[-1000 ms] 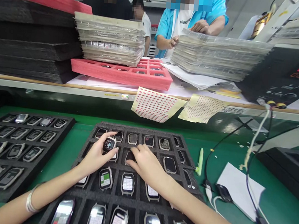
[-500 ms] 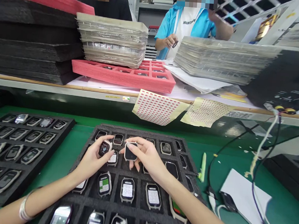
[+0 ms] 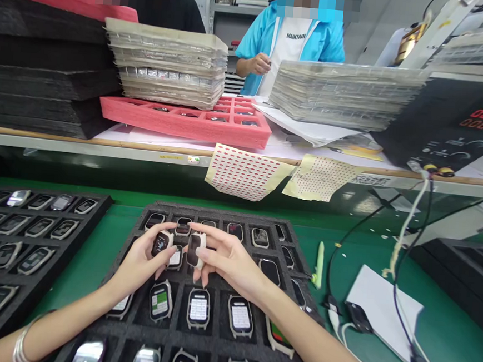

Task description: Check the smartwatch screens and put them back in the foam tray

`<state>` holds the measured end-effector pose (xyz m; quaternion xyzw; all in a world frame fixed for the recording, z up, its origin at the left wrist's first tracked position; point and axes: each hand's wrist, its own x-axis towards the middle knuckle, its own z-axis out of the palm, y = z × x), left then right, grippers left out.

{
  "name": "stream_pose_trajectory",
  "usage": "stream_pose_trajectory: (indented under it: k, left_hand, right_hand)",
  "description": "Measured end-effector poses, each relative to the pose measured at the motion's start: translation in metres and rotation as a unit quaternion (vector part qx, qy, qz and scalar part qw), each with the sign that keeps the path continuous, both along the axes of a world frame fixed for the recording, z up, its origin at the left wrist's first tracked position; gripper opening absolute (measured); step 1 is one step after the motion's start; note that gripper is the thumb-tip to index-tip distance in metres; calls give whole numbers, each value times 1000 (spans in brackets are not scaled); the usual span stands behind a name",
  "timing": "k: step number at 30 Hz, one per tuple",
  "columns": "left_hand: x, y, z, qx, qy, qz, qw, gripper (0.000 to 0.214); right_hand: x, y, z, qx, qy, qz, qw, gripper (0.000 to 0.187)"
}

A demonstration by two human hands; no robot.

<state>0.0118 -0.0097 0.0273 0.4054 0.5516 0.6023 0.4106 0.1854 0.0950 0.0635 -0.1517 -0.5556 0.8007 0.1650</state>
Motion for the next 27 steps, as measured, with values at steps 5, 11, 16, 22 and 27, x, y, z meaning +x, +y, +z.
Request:
stream_pose_trajectory:
  k: [5,11,16,22,27]
  left_hand:
    - [0,2,4,-27,16,-18,999,41]
    - [-2,1,2,-16,49,-24,998,35]
    - [-3,0,-2,-15,90,-45,995,34]
    - [-3,0,1,-6,121,-65,991,35]
    - [-2,-1,2,-6,115,-63,991,35]
  right_hand:
    - [1,0,2,-12,-1,-4,1000,43]
    - [1,0,2,-3,-2,-11,1000,42]
    - [1,0,0,-1,0,-11,1000,42]
    - [0,-1,-4,14,-16,-20,1000,42]
    - [1,-1,-2,31,-24,-25,999,46]
